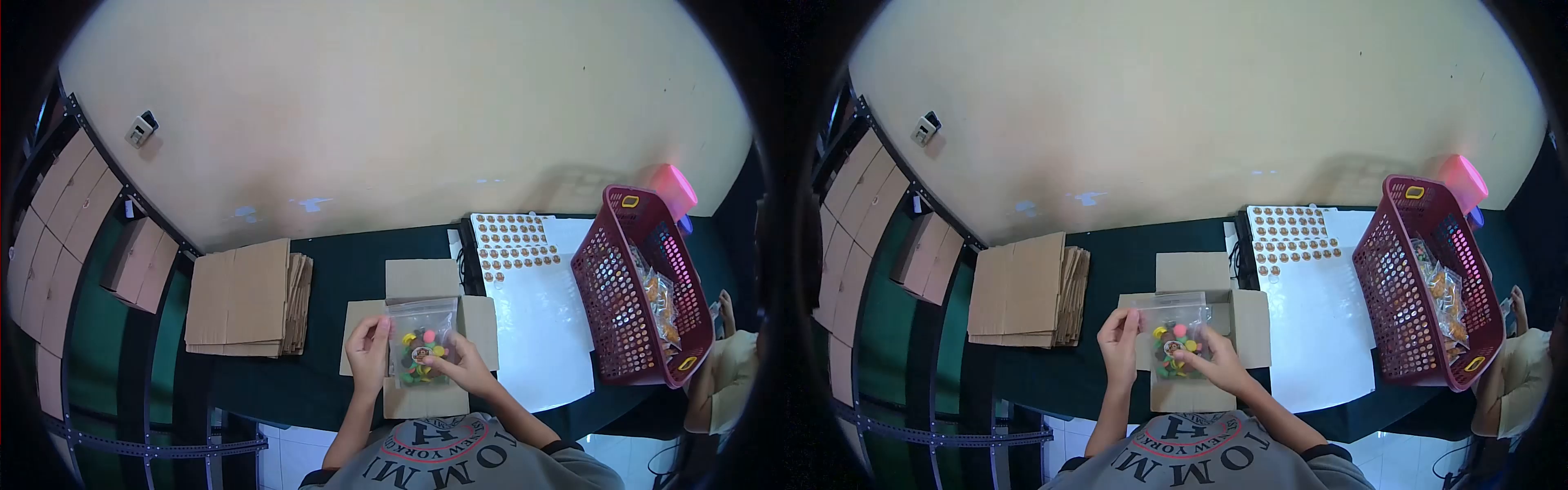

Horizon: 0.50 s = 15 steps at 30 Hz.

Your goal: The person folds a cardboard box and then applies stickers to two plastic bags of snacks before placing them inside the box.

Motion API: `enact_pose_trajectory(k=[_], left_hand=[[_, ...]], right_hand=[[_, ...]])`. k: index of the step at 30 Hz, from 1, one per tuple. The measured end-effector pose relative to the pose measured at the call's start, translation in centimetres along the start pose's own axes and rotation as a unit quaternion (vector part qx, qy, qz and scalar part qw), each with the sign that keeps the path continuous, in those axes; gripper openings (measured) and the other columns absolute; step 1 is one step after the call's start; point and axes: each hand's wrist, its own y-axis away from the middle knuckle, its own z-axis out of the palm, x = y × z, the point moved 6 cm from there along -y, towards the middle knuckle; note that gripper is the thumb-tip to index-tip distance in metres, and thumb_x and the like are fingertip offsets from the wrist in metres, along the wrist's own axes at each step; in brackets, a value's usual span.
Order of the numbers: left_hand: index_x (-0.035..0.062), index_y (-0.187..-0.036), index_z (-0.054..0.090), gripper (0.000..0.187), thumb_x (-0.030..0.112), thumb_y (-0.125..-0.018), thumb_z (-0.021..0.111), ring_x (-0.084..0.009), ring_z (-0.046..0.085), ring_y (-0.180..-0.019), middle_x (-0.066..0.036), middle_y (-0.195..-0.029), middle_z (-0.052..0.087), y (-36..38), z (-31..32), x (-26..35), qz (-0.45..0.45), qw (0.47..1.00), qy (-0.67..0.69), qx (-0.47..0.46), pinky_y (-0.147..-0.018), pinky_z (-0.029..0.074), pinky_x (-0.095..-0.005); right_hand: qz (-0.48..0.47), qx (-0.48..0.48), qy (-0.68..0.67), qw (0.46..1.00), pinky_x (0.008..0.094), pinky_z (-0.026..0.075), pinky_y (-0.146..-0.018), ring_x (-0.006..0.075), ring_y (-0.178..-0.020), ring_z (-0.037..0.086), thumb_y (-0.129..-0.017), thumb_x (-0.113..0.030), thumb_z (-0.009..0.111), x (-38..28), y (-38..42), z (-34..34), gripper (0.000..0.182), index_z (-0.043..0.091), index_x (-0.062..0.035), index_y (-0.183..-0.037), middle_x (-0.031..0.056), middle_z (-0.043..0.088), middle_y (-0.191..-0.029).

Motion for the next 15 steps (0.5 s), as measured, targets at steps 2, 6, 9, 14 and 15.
enact_pose_trajectory(k=[2,6,9,14,15], left_hand=[[-0.0029,-0.084,0.058,0.011,0.008,-0.085,0.055,-0.0081,0.052,-0.071,-0.005,-0.079,0.057,-0.1,0.0,0.1,0.023,0.999,-0.027,0.001,-0.065,0.042,-0.0206],[-0.0033,-0.082,0.059,0.01,0.006,-0.082,0.057,-0.012,0.055,-0.069,-0.008,-0.077,0.057,0.4,1.0,1.4,0.113,0.971,-0.205,-0.039,-0.062,0.044,-0.0227],[-0.0028,-0.082,0.06,0.008,0.005,-0.079,0.058,-0.0159,0.056,-0.068,-0.01,-0.078,0.057,1.1,2.9,1.3,0.15,0.953,-0.23,-0.128,-0.061,0.045,-0.0251],[-0.0019,-0.08,0.06,0.009,0.007,-0.079,0.058,-0.0187,0.057,-0.07,-0.009,-0.077,0.058,1.2,3.4,0.9,0.122,0.965,-0.183,-0.144,-0.063,0.044,-0.0268],[-0.0018,-0.079,0.059,0.01,0.008,-0.079,0.059,-0.0186,0.057,-0.07,-0.009,-0.076,0.058,1.2,3.2,0.8,0.107,0.965,-0.193,-0.139,-0.063,0.044,-0.027]], right_hand=[[-0.001,-0.007,-0.002,1.0,0.0304,0.045,-0.077,0.0146,-0.088,0.055,-0.076,-0.017,0.066,-0.6,0.0,-0.5,0.04,0.047,-0.0002,-0.108,0.01,0.057,-0.099],[-0.181,0.102,0.271,0.94,0.0307,0.044,-0.069,0.0174,-0.075,0.054,-0.073,-0.013,0.066,-6.1,-0.6,-2.1,0.037,0.05,-0.002,-0.104,0.0064,0.054,-0.092],[-0.188,0.063,0.341,0.919,0.0337,0.043,-0.066,0.0243,-0.067,0.054,-0.073,-0.014,0.064,-6.9,-0.7,-1.5,0.023,0.054,-0.0023,-0.09,0.0092,0.055,-0.08],[-0.172,0.011,0.318,0.932,0.0344,0.042,-0.055,0.0311,-0.062,0.052,-0.077,-0.012,0.058,-6.2,-0.9,0.5,0.013,0.052,-0.001,-0.075,0.0132,0.049,-0.066],[-0.172,0.009,0.317,0.933,0.0344,0.042,-0.055,0.0311,-0.062,0.052,-0.077,-0.012,0.058,-6.0,-1.0,0.8,0.013,0.052,-0.001,-0.075,0.0132,0.049,-0.066]])
